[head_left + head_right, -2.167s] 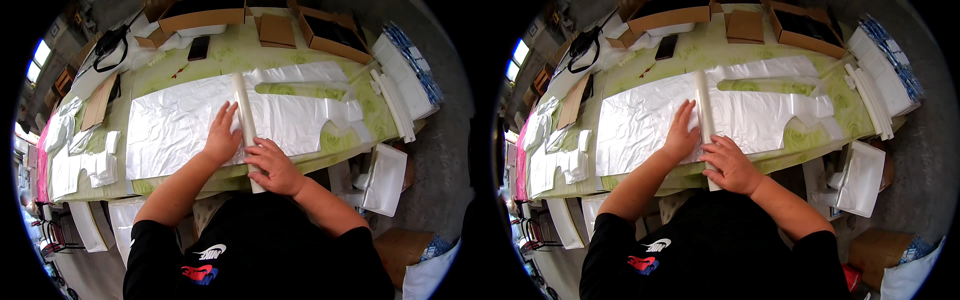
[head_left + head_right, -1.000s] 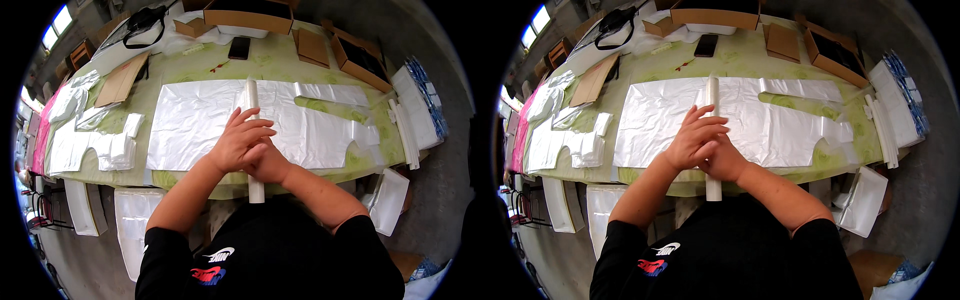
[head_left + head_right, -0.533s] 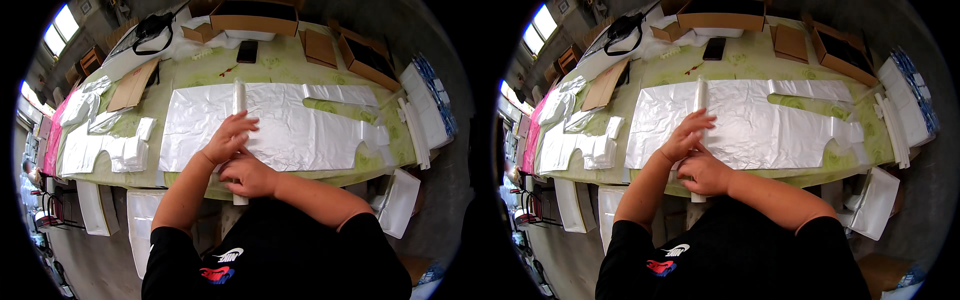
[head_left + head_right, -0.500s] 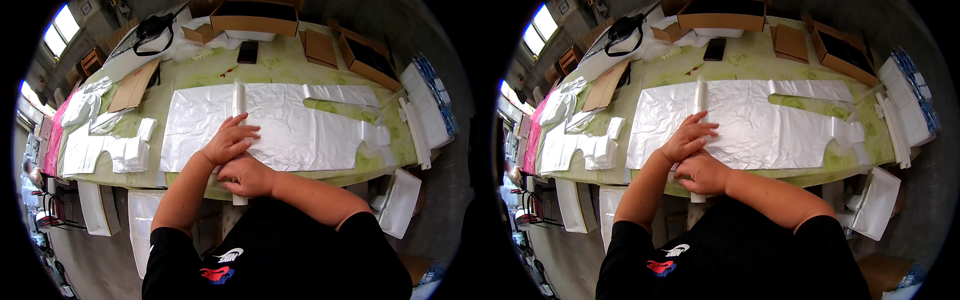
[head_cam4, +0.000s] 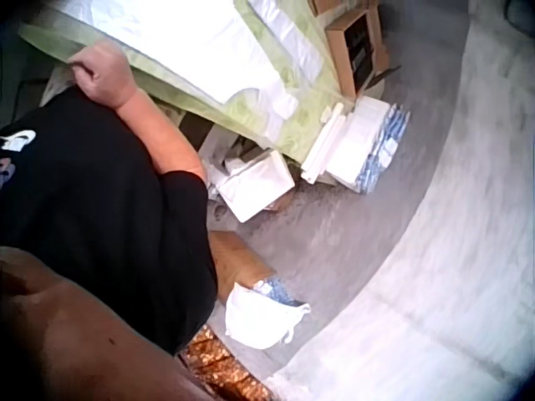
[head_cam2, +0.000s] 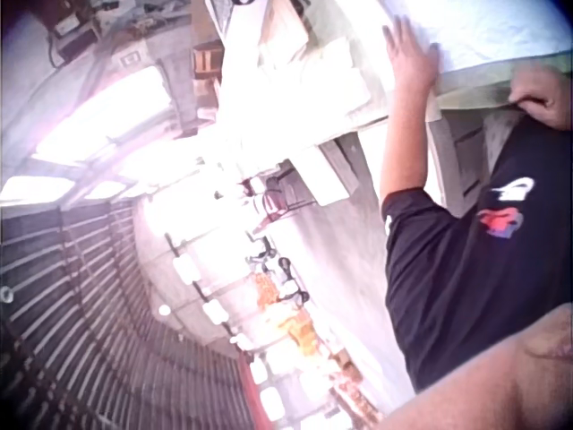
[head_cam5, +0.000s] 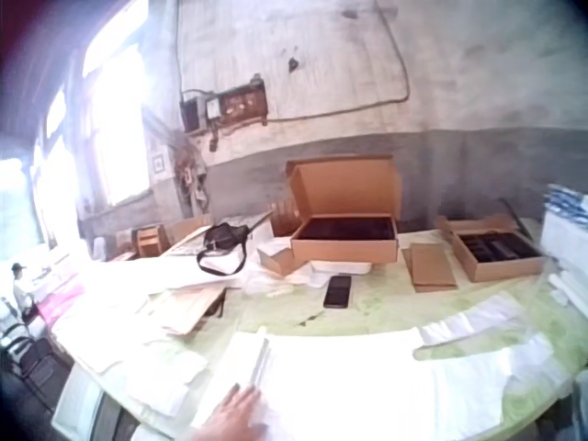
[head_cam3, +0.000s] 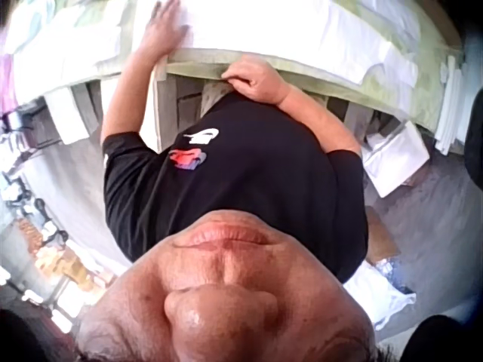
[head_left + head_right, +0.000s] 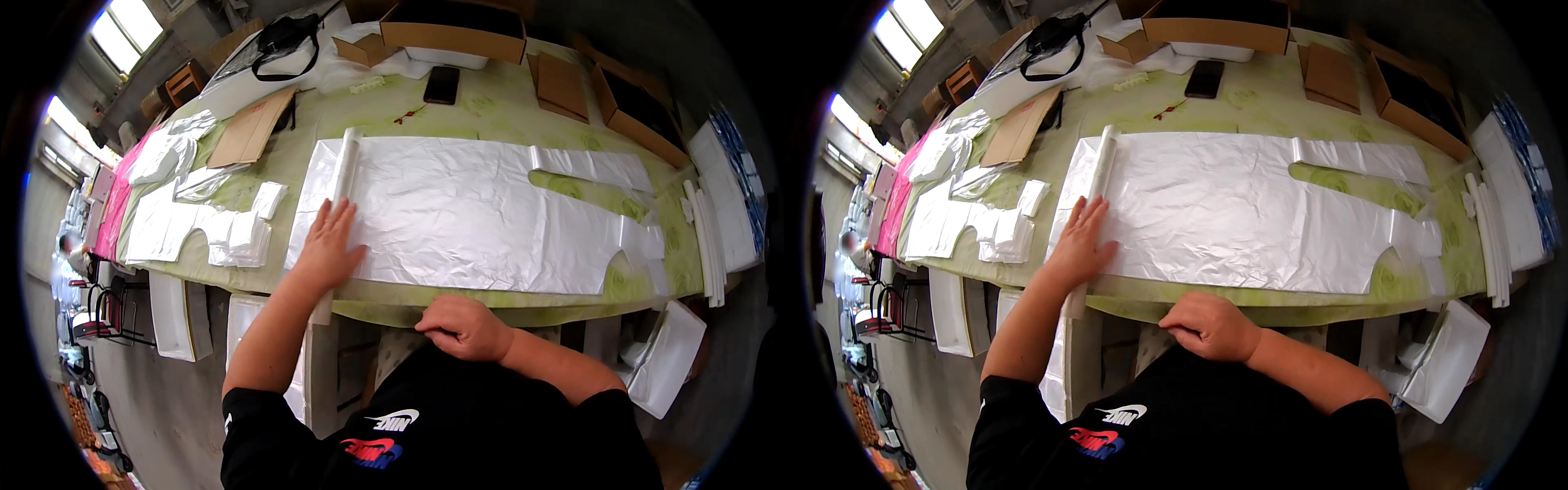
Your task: The person wraps white rectangular items in clear plastic film on a workbench. They unroll the film, fold it over the item, and smooth it down, repeating the process for multiple items.
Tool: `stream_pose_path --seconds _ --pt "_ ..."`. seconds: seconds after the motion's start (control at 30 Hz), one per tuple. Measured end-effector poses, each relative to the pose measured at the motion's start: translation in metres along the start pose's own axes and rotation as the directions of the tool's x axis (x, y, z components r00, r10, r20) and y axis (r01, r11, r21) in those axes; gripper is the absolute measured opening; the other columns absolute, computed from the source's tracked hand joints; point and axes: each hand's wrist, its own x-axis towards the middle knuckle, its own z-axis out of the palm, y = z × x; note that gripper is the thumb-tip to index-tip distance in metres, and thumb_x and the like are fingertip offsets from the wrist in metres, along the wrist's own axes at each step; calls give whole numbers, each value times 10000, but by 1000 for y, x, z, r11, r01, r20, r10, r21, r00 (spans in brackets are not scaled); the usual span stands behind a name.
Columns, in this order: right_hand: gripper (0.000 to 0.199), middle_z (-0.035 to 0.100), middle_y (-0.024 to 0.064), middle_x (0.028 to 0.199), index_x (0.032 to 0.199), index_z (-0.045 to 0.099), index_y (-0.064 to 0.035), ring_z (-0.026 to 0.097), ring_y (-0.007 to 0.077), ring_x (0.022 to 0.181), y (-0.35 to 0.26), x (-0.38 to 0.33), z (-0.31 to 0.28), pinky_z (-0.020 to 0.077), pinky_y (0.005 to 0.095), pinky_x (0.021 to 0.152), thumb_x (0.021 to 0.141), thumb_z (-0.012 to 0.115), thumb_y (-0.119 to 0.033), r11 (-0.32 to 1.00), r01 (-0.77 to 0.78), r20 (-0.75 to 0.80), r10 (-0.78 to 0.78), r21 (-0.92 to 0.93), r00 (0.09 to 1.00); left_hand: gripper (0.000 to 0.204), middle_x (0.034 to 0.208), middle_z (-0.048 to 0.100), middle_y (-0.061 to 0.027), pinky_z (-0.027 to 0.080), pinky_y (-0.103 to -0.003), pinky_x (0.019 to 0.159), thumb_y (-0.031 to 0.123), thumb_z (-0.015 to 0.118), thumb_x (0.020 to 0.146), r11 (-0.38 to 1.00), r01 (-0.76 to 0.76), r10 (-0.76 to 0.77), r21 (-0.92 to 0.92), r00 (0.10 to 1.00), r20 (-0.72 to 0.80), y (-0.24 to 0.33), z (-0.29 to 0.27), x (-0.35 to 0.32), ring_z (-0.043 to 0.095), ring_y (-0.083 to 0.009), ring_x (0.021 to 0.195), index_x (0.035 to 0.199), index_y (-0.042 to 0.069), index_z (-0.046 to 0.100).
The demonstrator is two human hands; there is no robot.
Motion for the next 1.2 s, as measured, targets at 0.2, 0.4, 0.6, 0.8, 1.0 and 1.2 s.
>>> stream_pose_path --seconds 0.2,0.4,0.6,0.8,1.0,1.2 --pt "191 695 91 869 986 731 -78 662 305 821 4 -11 -6 537 406 731 806 752 -19 1000 -18 -22 18 2 1000 812 1666 285 -230 237 -464 1264 230 616 928 937 348 -344 38 935 -92 -65 5 4 261 -393 1548 1626 41 247" --pt "178 706 93 879 979 729 -73 668 307 824 4 -13 -9 543 404 736 811 757 -23 1000 20 -27 -21 -22 999 939 1565 430 -261 345 -496 1196 398 687 918 843 532 -532 79 846 -27 -67 -11 17 446 -451 1412 1653 102 183" --pt "289 690 118 1059 1143 706 -82 673 295 938 -1 -19 -15 552 373 821 858 756 -88 998 -63 -81 60 -32 995 1029 1536 450 -306 484 -464 1064 216 772 863 785 363 -455 -502 888 -69 -39 3 26 564 -423 1317 1671 177 137" --pt "712 529 184 1426 1575 383 -129 597 271 1217 -16 -4 -20 517 369 974 951 722 -189 837 -450 46 460 310 887 1095 1351 490 -149 613 -420 722 -34 617 851 41 149 -333 -988 934 128 100 32 37 624 -226 893 1669 312 -23" --pt "837 389 207 1618 1645 250 -122 428 330 1468 -8 -15 -27 367 381 1182 948 710 -186 836 -451 -53 490 314 870 990 1437 453 -192 581 -430 893 51 667 867 16 100 -226 -995 970 94 151 77 45 619 -294 1083 1672 271 134" --pt "832 419 193 1613 1645 262 -134 438 320 1471 -20 -47 -50 361 370 1186 934 690 -189 791 -583 -70 603 187 795 658 1640 257 -315 327 -481 1204 452 741 891 940 -21 -16 -340 994 -106 149 80 91 307 -458 1498 1452 140 595"
